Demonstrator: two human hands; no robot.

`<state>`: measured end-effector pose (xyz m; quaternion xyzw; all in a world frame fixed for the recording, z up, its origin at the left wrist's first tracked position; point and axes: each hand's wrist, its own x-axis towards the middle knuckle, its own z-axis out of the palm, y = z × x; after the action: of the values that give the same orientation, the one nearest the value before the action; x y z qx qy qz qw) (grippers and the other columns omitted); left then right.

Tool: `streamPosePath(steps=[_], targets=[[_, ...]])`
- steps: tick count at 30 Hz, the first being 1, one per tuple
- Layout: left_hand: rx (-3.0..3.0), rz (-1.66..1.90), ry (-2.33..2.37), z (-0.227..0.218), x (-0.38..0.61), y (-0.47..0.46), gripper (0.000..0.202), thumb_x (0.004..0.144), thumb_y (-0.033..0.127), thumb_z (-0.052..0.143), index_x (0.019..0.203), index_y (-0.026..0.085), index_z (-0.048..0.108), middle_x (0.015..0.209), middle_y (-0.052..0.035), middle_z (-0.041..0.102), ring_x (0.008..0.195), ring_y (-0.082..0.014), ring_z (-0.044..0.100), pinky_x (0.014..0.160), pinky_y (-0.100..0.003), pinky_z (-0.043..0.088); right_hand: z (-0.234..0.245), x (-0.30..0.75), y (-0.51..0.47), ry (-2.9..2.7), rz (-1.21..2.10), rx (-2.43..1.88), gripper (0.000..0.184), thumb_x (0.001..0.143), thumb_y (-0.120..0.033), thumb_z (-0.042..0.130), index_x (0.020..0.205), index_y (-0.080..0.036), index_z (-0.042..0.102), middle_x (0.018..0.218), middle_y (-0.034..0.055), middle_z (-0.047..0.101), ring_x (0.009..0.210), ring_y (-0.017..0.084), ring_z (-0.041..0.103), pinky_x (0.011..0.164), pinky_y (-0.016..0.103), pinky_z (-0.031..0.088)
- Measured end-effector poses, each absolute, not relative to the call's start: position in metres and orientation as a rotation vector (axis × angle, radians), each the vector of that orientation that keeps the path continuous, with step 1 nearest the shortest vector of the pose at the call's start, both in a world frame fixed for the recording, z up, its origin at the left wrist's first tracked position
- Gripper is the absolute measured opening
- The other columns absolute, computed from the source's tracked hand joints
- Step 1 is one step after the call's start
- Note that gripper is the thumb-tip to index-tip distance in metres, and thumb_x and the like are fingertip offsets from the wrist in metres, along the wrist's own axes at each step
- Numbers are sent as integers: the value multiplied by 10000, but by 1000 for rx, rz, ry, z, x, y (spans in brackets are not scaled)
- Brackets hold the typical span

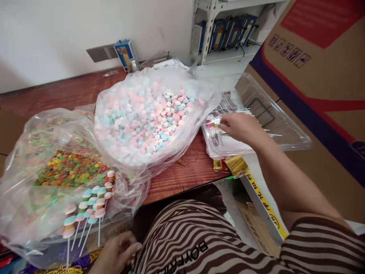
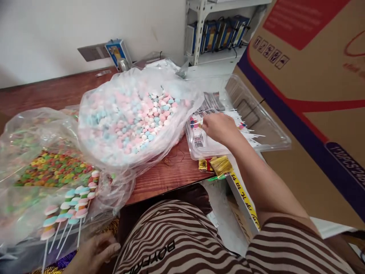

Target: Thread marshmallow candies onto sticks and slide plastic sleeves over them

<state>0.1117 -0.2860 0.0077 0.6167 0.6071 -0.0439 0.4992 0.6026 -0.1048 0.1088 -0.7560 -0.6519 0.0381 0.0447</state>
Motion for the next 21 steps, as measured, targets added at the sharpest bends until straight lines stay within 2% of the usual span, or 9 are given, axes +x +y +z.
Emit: streamPosePath(steps=[2,4,6,8,12,15,18,21], targets=[[1647,-110,1364,24,138,-258,379,864,566,611,843,198,697,782,-50,711,721,-210,641,661,-298,474,95,610,-84,-2098,349,-2522,212,879,-340,666,858,-167,787,927,146,761,932,310,699,744,355,459],[1738,-97,1305,44,161,-236,286,867,463,647,1004,223,721,921,-52,740,817,-217,666,740,-309,493,81,609,-70,-2079,425,-2587,321,835,-460,715,882,-152,793,958,169,762,949,323,701,722,342,461],[1805,-68,1250,59,181,-222,301,861,385,673,1128,252,712,1042,-52,744,913,-224,676,819,-320,504,68,607,-63,-2014,420,-2607,419,804,-533,730,942,-143,793,1009,182,762,972,326,699,709,327,464],[1858,-36,1192,63,195,-214,340,858,336,686,1190,267,697,1129,-55,732,981,-229,672,873,-330,503,59,607,-59,-1956,431,-2612,443,812,-543,716,977,-139,791,1015,177,765,964,310,702,703,313,466],[1916,20,1101,56,211,-209,342,887,298,664,1228,271,680,1174,-61,715,1018,-228,659,897,-336,498,54,616,-56,-1872,457,-2583,378,896,-482,625,957,-152,798,923,139,777,907,269,709,719,296,471],[1930,31,1087,51,213,-210,337,898,305,656,1232,264,678,1158,-67,715,1014,-231,657,880,-338,497,55,622,-56,-1822,400,-2546,374,943,-433,554,988,-150,794,1023,164,774,969,287,704,763,317,479],[1926,43,1095,48,212,-212,337,888,299,664,1220,249,683,1148,-71,716,1004,-231,660,874,-338,493,55,624,-58,-1778,312,-2484,280,917,-289,575,1055,-142,768,1124,178,756,1050,300,681,827,333,476],[1912,70,1103,45,212,-213,332,874,285,668,1202,234,691,1131,-74,722,976,-229,665,864,-336,492,52,627,-58,-1733,251,-2398,274,868,-196,596,1092,-122,735,1107,172,754,1028,284,676,834,326,471]])
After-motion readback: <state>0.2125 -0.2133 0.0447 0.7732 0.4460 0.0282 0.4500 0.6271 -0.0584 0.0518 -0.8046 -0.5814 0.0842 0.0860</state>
